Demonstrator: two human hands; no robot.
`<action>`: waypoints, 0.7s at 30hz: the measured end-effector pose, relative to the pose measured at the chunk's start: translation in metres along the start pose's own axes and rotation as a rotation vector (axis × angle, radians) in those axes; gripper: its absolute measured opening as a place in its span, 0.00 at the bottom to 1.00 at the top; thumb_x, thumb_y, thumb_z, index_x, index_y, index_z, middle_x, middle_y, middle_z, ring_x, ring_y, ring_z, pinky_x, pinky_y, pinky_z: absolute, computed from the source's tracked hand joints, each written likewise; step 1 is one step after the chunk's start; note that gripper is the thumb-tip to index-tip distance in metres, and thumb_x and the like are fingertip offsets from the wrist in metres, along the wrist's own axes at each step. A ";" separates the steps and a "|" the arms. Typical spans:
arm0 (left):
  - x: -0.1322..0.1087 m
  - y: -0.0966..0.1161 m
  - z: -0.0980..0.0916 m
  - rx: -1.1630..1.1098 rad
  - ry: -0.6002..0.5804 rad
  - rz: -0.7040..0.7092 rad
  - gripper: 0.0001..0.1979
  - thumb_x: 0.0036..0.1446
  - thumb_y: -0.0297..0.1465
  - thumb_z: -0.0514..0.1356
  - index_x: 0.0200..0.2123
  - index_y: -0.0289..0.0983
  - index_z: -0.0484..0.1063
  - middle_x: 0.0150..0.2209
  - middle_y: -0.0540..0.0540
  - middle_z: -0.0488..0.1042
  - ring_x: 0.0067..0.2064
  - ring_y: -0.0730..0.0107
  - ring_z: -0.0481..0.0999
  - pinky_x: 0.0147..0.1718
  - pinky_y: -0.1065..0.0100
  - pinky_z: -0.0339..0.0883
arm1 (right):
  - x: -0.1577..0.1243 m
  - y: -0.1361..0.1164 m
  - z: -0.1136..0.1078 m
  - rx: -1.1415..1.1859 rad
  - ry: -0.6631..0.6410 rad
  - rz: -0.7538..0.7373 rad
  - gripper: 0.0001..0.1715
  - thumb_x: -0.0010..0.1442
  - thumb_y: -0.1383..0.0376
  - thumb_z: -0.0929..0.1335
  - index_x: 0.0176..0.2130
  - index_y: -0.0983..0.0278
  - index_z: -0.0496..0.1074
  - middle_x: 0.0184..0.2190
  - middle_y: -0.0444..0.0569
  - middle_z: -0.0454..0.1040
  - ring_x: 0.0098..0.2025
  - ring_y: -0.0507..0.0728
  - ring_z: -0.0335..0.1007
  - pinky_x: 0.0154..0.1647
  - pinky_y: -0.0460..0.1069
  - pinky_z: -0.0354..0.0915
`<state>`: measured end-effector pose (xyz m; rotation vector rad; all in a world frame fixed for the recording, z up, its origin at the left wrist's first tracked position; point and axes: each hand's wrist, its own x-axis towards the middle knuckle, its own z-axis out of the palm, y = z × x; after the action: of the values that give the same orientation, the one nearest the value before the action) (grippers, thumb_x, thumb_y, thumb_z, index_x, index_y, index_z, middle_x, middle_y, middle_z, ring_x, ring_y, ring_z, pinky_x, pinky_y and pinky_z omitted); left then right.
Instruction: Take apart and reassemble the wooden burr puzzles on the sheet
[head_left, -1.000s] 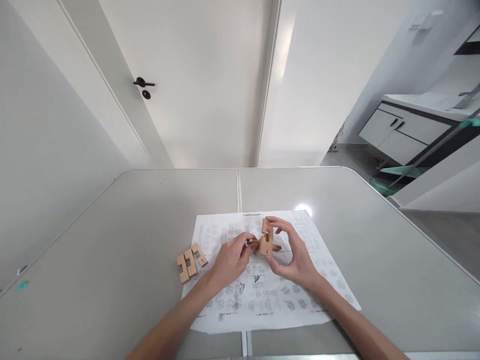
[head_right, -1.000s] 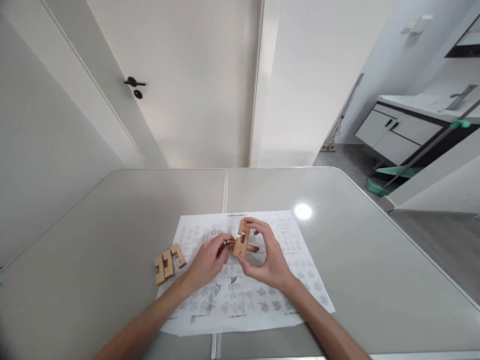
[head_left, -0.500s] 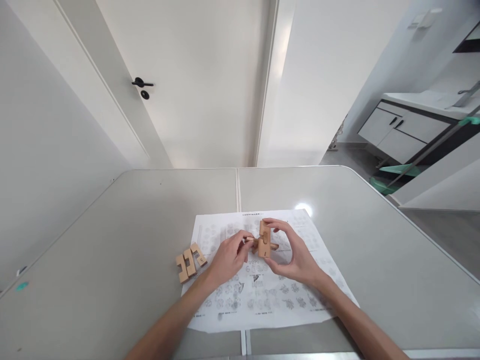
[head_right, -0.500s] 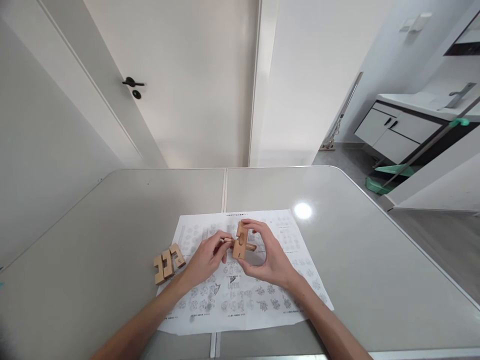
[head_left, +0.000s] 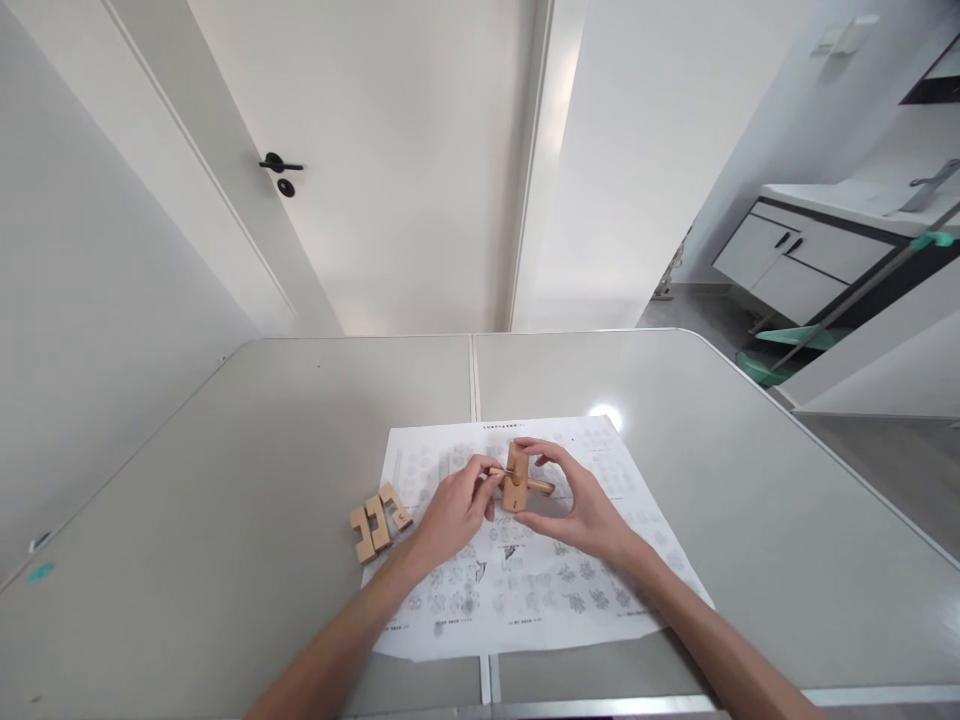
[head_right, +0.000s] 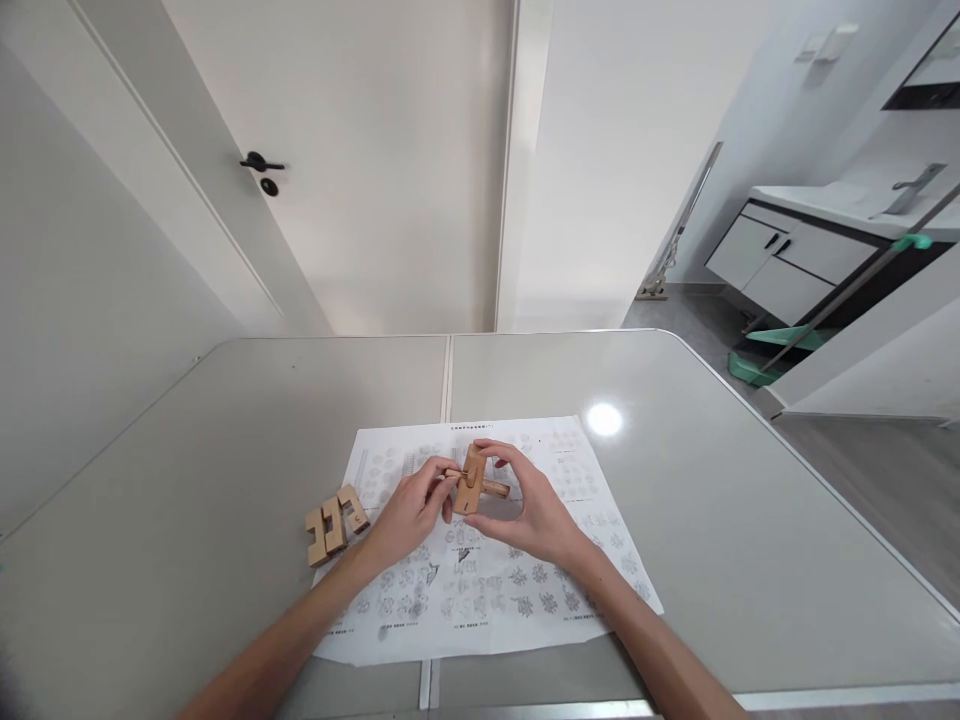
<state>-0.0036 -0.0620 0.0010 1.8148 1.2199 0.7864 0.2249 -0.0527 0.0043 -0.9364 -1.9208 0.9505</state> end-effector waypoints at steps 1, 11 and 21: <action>0.000 0.000 -0.001 -0.002 -0.004 0.004 0.16 0.76 0.44 0.47 0.48 0.41 0.68 0.26 0.52 0.74 0.27 0.66 0.75 0.33 0.67 0.66 | 0.000 0.000 0.000 0.009 0.001 0.003 0.35 0.59 0.55 0.77 0.61 0.52 0.64 0.67 0.53 0.67 0.65 0.68 0.69 0.64 0.66 0.67; 0.001 -0.009 -0.002 -0.110 -0.012 -0.020 0.17 0.74 0.47 0.51 0.44 0.41 0.69 0.31 0.50 0.79 0.25 0.71 0.78 0.25 0.71 0.62 | 0.000 -0.006 -0.004 0.169 -0.047 0.101 0.31 0.59 0.52 0.78 0.56 0.50 0.67 0.70 0.50 0.64 0.68 0.67 0.65 0.68 0.68 0.64; -0.002 0.002 -0.003 -0.211 -0.009 -0.021 0.17 0.73 0.47 0.54 0.40 0.39 0.69 0.27 0.53 0.75 0.21 0.75 0.72 0.24 0.72 0.62 | 0.000 -0.001 -0.003 0.290 -0.088 0.124 0.37 0.61 0.50 0.76 0.64 0.50 0.63 0.68 0.52 0.66 0.68 0.66 0.67 0.67 0.66 0.67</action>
<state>-0.0059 -0.0631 0.0041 1.6304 1.1050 0.8604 0.2276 -0.0524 0.0068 -0.8604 -1.7501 1.3219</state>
